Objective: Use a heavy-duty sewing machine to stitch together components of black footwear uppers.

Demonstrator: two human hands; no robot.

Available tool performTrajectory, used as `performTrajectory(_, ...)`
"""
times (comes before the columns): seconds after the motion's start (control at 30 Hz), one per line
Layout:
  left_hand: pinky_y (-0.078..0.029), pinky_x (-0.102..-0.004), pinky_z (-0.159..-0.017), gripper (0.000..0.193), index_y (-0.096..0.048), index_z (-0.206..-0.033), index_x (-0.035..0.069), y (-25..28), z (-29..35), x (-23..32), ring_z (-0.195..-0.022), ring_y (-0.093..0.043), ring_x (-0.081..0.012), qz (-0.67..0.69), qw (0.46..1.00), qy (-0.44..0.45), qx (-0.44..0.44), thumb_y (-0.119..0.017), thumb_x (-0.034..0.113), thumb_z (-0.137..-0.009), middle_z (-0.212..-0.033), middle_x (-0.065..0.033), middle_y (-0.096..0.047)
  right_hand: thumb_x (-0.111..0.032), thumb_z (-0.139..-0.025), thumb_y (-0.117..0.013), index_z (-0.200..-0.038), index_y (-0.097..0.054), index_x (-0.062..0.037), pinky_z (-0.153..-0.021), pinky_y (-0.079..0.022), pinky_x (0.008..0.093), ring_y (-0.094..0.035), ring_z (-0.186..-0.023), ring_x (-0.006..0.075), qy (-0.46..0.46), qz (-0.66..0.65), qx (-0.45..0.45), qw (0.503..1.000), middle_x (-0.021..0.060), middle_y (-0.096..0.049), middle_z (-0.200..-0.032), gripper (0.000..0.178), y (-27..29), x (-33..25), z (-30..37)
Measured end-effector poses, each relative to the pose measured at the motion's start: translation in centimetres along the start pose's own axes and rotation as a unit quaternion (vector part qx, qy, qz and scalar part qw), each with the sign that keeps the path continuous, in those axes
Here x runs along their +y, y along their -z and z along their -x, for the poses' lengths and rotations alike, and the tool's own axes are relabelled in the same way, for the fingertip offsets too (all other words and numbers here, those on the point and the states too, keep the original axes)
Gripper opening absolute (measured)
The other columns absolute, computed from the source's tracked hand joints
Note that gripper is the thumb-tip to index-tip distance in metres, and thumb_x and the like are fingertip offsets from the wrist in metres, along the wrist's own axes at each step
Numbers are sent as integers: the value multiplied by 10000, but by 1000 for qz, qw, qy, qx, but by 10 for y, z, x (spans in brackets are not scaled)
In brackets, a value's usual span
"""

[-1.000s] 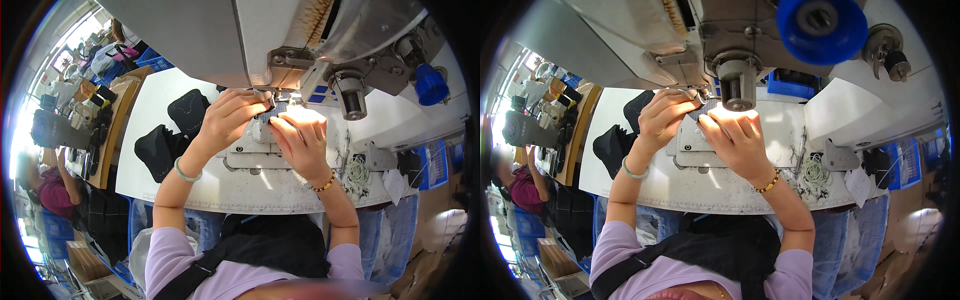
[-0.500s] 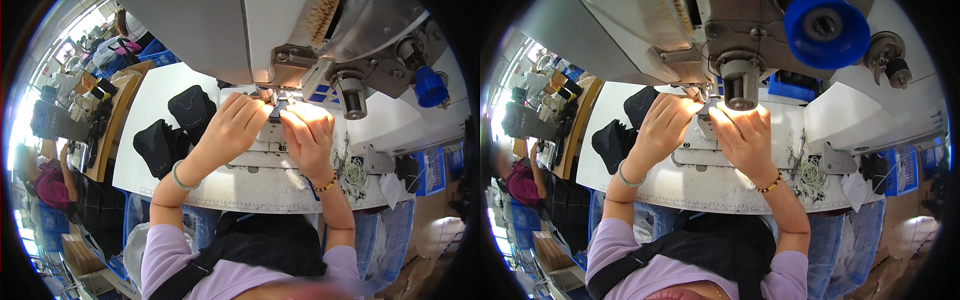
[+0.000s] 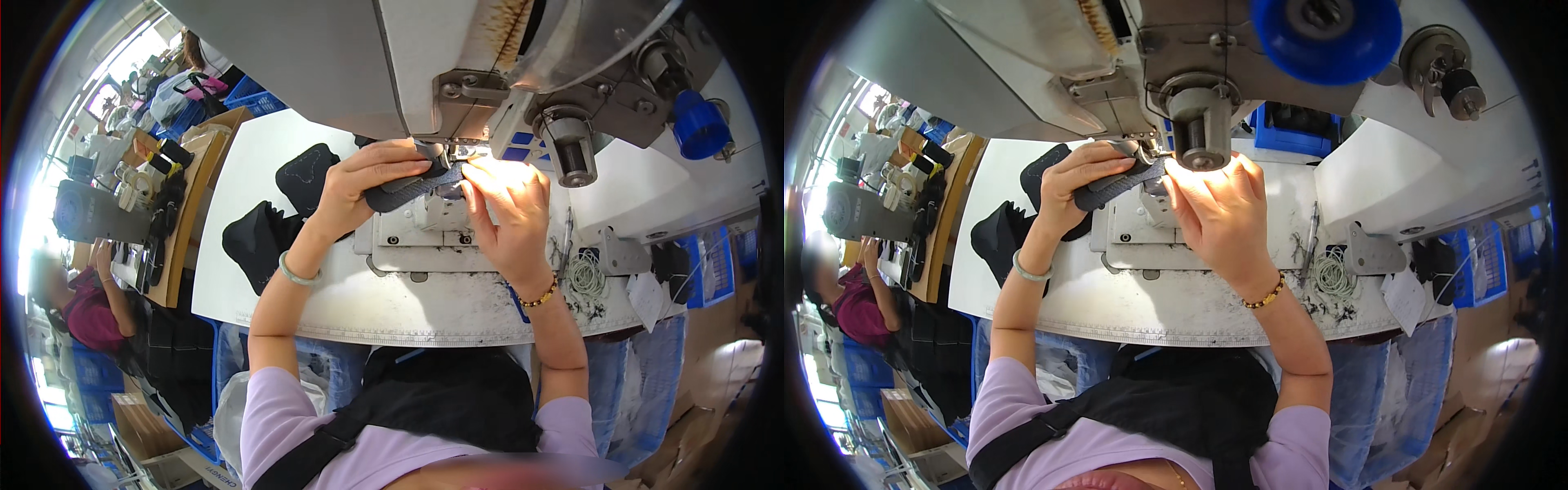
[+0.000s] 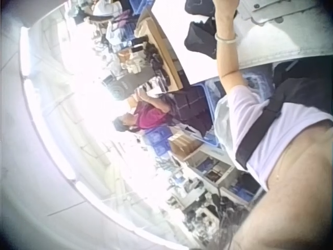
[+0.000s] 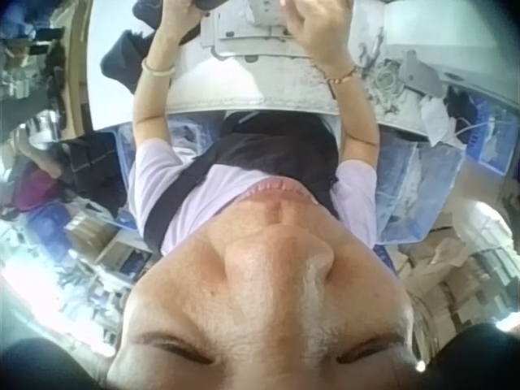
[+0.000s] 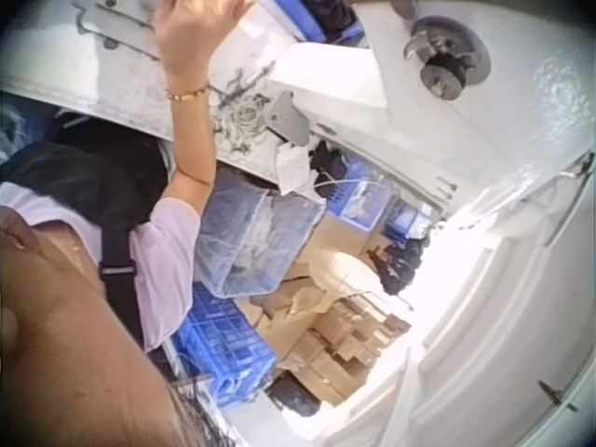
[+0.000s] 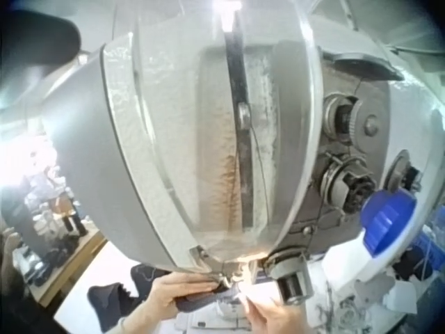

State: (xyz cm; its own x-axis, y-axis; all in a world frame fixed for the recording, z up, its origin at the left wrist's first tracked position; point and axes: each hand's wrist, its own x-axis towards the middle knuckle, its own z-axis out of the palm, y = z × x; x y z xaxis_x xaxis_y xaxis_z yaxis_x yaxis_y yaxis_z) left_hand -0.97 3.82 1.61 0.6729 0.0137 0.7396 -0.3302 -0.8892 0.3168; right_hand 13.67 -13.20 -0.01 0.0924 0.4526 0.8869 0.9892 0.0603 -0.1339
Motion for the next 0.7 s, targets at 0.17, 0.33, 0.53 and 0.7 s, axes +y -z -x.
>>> performTrajectory(0.17,-553,-341,-793,495,-632,-1081,10,1,-6,26,-1019,-635,-289,-111,989,-84,-41,-632,-80,-594,-1047,-116,-654,-76,-746,-717,-1032,-626,-93,-827,-421,354,-548,-844,204,55,-25,61,996,15,-598,-937,300,-10,10,18)
performTrajectory(0.33,-553,-347,-761,431,-630,-1039,-22,2,-3,34,-960,-650,-311,-130,987,-86,-33,-624,-29,-607,-1031,-149,-647,-55,-687,-735,-1058,-590,-97,-854,-442,327,-571,-976,187,129,-69,59,988,17,-586,-1058,401,-12,-10,21)
performTrajectory(0.53,-545,-343,-736,413,-595,-1038,-74,-15,-5,67,-892,-644,-294,-237,970,-50,-28,-607,-42,-626,-1017,-180,-611,-60,-688,-732,-1042,-589,-86,-850,-457,346,-586,-970,207,130,-99,47,985,30,-594,-1062,382,-5,-3,23)
performTrajectory(0.7,-538,-328,-717,410,-570,-1066,-89,-38,-6,74,-880,-635,-273,-326,945,-33,21,-593,-50,-659,-1043,-191,-585,-38,-700,-710,-1017,-596,-60,-786,-475,331,-616,-908,215,151,-81,29,985,39,-614,-1015,337,10,9,13)
